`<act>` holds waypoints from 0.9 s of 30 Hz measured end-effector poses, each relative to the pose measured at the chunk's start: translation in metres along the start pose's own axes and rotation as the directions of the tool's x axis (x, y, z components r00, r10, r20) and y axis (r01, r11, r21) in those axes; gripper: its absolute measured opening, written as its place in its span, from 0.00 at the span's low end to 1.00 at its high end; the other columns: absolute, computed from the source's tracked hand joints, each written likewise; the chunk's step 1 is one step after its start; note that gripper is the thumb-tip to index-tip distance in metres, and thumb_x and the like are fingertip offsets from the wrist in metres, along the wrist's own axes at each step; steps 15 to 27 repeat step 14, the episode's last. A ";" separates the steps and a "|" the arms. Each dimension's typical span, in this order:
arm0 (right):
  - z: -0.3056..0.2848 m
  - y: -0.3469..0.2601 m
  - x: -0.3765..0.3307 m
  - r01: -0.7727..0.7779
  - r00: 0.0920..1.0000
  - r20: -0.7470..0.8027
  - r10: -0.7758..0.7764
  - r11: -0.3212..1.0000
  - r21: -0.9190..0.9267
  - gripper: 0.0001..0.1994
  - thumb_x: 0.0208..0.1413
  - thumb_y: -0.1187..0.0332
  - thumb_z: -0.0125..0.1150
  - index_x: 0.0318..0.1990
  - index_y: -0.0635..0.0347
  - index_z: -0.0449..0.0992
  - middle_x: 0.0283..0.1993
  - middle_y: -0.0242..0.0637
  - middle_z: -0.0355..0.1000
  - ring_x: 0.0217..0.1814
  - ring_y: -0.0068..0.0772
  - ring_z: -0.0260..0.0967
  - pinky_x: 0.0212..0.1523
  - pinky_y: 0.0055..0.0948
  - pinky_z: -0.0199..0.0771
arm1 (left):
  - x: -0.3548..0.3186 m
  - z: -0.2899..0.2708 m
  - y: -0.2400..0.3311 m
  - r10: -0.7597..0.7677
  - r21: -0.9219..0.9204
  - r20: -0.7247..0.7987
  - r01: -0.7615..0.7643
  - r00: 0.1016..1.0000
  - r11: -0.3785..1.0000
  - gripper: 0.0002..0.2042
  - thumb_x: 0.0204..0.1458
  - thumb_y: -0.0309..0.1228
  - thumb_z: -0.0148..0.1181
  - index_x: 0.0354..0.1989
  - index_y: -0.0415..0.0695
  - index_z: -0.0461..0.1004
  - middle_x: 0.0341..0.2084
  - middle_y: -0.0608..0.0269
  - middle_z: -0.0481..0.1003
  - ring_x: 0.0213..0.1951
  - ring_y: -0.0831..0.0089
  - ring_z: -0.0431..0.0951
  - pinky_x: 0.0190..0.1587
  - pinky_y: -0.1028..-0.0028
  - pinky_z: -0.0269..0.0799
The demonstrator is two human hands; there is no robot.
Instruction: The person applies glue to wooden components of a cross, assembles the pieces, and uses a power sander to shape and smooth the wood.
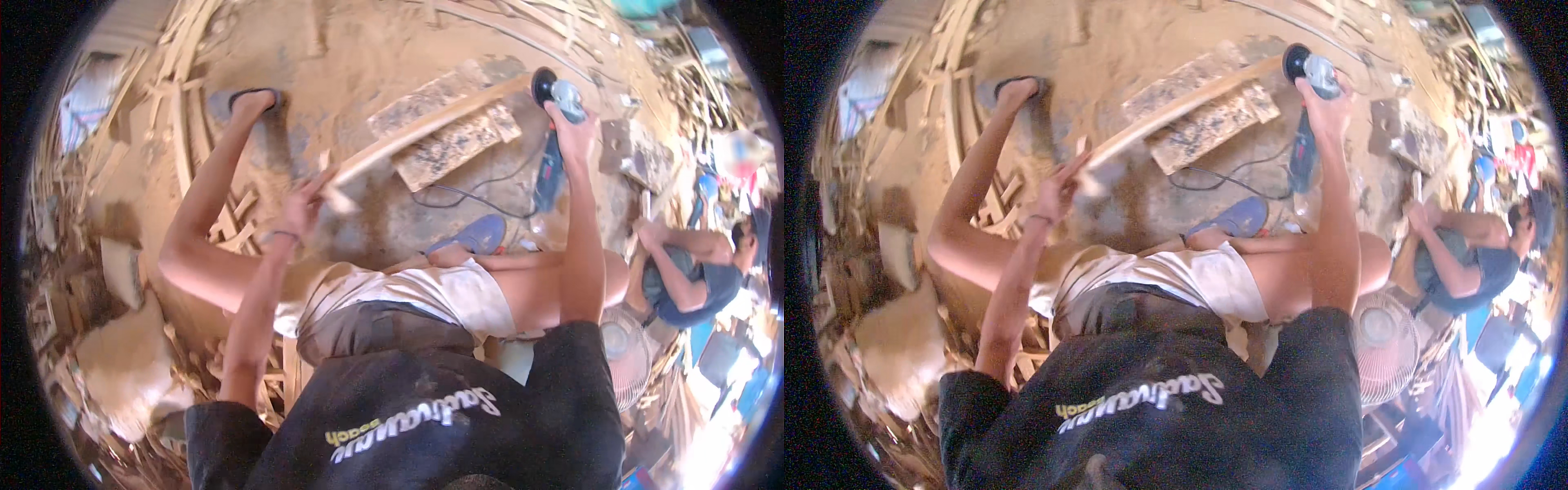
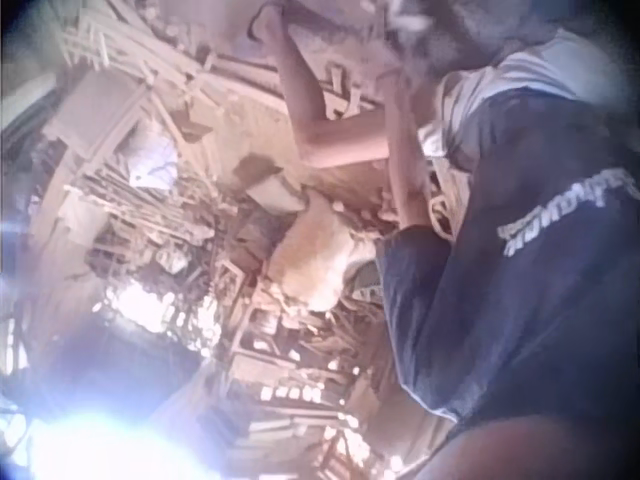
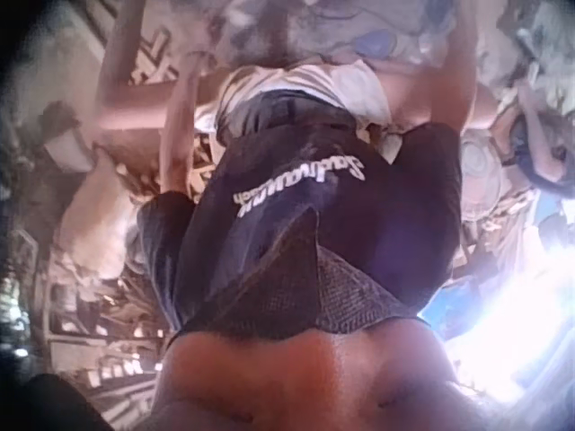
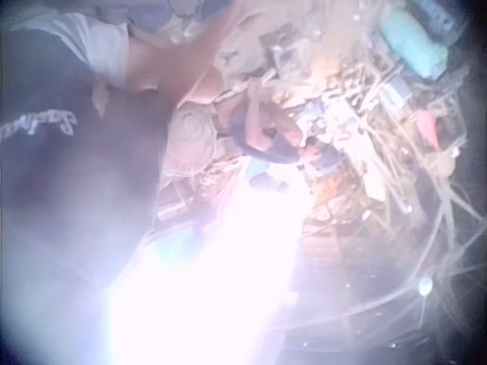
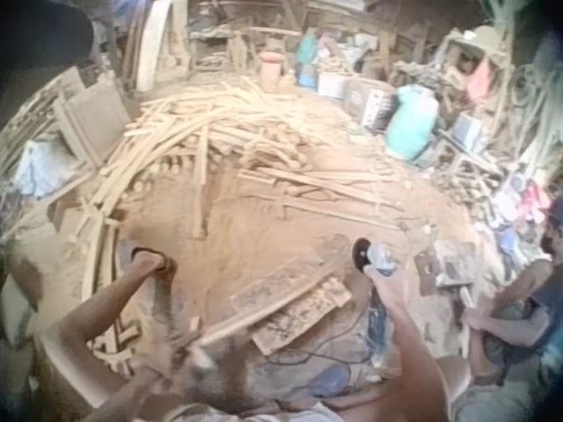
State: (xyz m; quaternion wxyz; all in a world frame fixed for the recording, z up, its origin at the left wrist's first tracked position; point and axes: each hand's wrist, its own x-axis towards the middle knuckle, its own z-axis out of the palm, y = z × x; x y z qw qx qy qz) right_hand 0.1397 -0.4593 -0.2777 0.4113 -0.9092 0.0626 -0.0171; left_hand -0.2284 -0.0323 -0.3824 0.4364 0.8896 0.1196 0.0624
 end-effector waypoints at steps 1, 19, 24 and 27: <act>-0.001 -0.024 -0.030 0.053 0.999 0.010 -0.053 0.999 0.008 0.40 0.48 0.55 0.81 0.63 0.68 0.67 0.43 0.37 0.78 0.42 0.34 0.76 0.51 0.33 0.76 | -0.004 0.014 0.010 -0.066 0.085 -0.051 0.070 0.996 0.994 0.23 0.52 0.35 0.69 0.57 0.42 0.79 0.29 0.52 0.83 0.29 0.57 0.82 0.33 0.58 0.76; 0.064 -0.062 -0.238 0.531 0.720 0.658 -0.220 0.785 -0.319 0.43 0.50 0.51 0.74 0.71 0.47 0.57 0.41 0.55 0.82 0.44 0.60 0.81 0.45 0.51 0.80 | -0.022 0.080 0.046 -0.454 0.380 0.207 0.356 0.867 0.854 0.17 0.52 0.43 0.66 0.36 0.40 0.82 0.33 0.40 0.82 0.40 0.43 0.84 0.47 0.51 0.80; 0.064 -0.062 -0.238 0.531 0.720 0.658 -0.220 0.785 -0.319 0.43 0.50 0.51 0.74 0.71 0.47 0.57 0.41 0.55 0.82 0.44 0.60 0.81 0.45 0.51 0.80 | -0.022 0.080 0.046 -0.454 0.380 0.207 0.356 0.867 0.854 0.17 0.52 0.43 0.66 0.36 0.40 0.82 0.33 0.40 0.82 0.40 0.43 0.84 0.47 0.51 0.80; 0.064 -0.062 -0.238 0.531 0.720 0.658 -0.220 0.785 -0.319 0.43 0.50 0.51 0.74 0.71 0.47 0.57 0.41 0.55 0.82 0.44 0.60 0.81 0.45 0.51 0.80 | -0.022 0.080 0.046 -0.454 0.380 0.207 0.356 0.867 0.854 0.17 0.52 0.43 0.66 0.36 0.40 0.82 0.33 0.40 0.82 0.40 0.43 0.84 0.47 0.51 0.80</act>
